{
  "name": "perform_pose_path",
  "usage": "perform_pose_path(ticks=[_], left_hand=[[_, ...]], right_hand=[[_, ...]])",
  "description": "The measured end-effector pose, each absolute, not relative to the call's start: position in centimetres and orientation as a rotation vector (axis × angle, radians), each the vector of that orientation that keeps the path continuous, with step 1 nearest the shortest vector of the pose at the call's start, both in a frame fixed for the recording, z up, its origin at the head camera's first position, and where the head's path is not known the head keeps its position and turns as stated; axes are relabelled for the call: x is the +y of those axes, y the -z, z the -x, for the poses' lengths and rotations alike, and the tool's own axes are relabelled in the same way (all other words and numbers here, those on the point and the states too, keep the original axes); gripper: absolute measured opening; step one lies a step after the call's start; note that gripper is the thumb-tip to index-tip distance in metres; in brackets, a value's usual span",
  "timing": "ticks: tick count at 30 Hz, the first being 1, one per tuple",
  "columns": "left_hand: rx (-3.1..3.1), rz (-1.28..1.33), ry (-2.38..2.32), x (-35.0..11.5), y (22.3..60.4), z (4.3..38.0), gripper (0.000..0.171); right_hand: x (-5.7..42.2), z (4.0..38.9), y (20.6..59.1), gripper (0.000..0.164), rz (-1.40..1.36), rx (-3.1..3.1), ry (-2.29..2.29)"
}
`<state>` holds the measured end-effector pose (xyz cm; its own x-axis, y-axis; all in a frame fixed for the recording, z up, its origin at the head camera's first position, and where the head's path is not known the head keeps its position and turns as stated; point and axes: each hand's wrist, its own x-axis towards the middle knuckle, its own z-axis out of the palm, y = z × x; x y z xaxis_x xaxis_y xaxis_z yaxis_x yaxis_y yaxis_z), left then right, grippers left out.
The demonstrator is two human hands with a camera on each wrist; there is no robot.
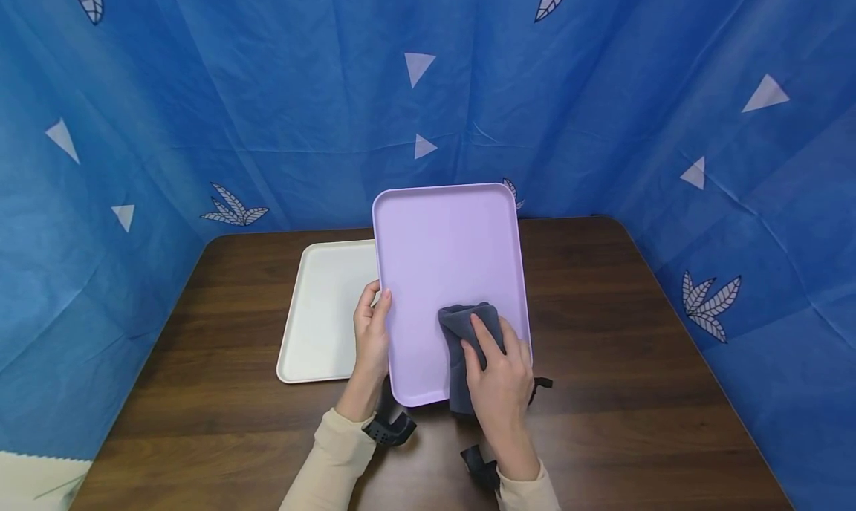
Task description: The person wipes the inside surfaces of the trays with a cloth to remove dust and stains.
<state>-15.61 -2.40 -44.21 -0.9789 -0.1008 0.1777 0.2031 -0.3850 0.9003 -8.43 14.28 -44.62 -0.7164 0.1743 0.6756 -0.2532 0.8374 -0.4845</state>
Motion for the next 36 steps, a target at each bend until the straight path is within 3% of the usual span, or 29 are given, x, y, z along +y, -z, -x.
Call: perform_pose_path(ticks=[12, 36], left_hand=[[-1.6, 0.118, 2.483, -2.3, 44.4, 15.6, 0.034], [-1.597, 0.135, 2.479, -2.4, 44.5, 15.6, 0.031]], right_hand=[[12.0, 8.0, 44.2, 0.049, -0.186, -2.222, -0.676], [10.0, 7.3, 44.3, 0.043, -0.292, -2.279, -0.758]])
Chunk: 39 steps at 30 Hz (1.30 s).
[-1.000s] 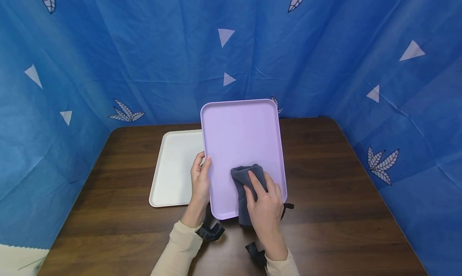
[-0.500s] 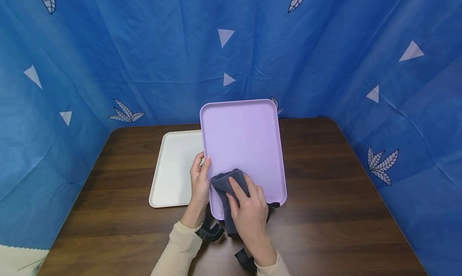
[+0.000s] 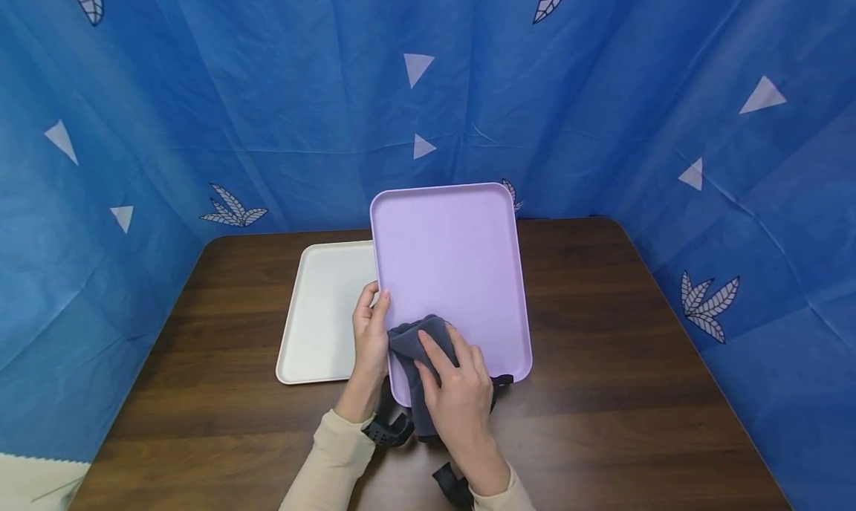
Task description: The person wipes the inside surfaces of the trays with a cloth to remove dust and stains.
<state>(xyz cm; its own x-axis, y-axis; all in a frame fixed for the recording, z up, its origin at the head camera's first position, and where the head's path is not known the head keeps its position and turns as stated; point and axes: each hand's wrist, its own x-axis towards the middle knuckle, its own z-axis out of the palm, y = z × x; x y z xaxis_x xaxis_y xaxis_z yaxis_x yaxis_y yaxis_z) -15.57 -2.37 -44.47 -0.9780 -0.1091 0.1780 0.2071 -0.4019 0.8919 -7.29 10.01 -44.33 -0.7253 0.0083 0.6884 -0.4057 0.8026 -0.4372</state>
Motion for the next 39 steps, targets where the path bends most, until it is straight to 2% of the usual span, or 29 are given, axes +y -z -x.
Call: perform_pose_path(ticks=[14, 30, 39], left_hand=[[-1.595, 0.106, 2.475, -2.3, 44.4, 15.6, 0.033], [-1.584, 0.118, 2.49, -2.4, 44.3, 15.7, 0.035], [-1.58, 0.138, 2.48, -2.4, 44.3, 15.7, 0.029]], right_hand=[[11.7, 7.8, 44.4, 0.05, -0.221, -2.186, -0.735], [15.8, 8.3, 45.0, 0.044, 0.003, -2.218, -0.733], [16.6, 8.2, 45.0, 0.042, 0.069, -2.241, -0.758]])
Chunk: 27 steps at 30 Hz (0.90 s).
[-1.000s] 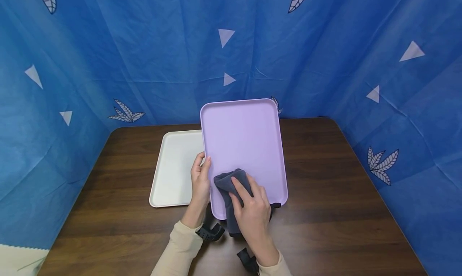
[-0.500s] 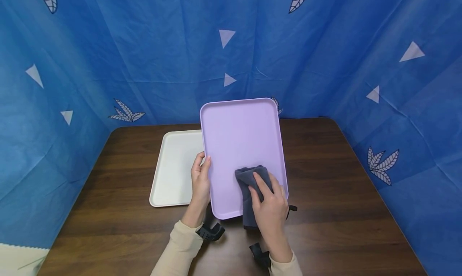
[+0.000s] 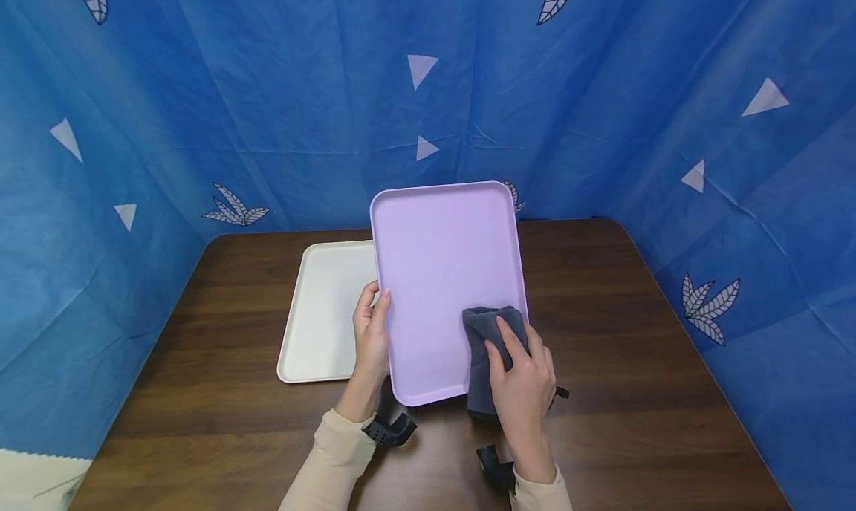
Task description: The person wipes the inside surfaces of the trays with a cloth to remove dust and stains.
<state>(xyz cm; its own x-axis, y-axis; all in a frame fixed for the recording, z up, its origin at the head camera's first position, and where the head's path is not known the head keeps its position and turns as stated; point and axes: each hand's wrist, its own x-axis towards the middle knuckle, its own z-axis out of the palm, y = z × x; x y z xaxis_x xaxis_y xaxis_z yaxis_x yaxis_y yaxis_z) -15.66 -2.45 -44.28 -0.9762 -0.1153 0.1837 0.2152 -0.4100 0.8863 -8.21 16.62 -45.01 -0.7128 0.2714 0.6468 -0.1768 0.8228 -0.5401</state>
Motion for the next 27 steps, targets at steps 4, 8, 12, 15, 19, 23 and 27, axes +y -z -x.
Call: perform_pose_path(ticks=[4, 8, 12, 15, 19, 23, 27], left_hand=[[-1.586, 0.13, 2.481, -2.4, 44.3, 15.6, 0.032], [-1.589, 0.127, 2.481, -2.4, 44.3, 15.6, 0.035], [-1.589, 0.125, 2.485, -2.3, 44.3, 15.6, 0.034], [-1.593, 0.123, 2.48, -2.4, 44.3, 15.6, 0.033], [-1.597, 0.129, 2.471, -2.4, 44.3, 15.5, 0.033], [-1.596, 0.135, 2.469, -2.4, 44.3, 15.6, 0.034], [-1.601, 0.139, 2.465, -2.3, 44.4, 15.6, 0.034]], right_hand=[[16.6, 8.2, 45.0, 0.042, 0.065, -2.239, -0.759], [16.6, 8.2, 45.2, 0.042, 0.065, -2.242, -0.756], [16.5, 8.1, 45.4, 0.041, 0.064, -2.251, -0.752], [16.3, 8.1, 45.4, 0.041, 0.052, -2.253, -0.757], [15.9, 8.0, 45.4, 0.043, 0.022, -2.248, -0.759], [15.4, 8.0, 45.5, 0.044, -0.012, -2.242, -0.755], [15.0, 7.8, 45.5, 0.044, -0.042, -2.237, -0.756]])
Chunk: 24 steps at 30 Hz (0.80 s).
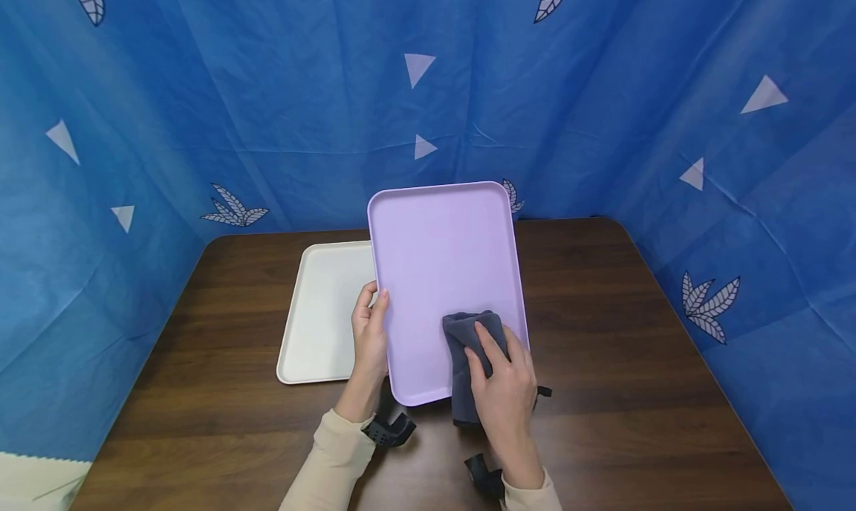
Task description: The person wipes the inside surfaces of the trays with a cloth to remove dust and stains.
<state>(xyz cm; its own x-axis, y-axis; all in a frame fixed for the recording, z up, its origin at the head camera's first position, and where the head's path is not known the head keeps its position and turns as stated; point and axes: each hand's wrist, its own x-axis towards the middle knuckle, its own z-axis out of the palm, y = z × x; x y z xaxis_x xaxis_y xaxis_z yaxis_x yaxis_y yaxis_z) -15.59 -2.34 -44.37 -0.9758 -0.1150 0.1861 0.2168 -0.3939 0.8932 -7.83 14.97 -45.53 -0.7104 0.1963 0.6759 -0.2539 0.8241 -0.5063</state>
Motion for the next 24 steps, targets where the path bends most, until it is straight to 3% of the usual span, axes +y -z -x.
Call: perform_pose_path(ticks=[24], left_hand=[[-1.59, 0.133, 2.462, -2.3, 44.5, 15.6, 0.033]], right_hand=[[11.0, 6.6, 45.1, 0.043, -0.259, -2.303, -0.765]])
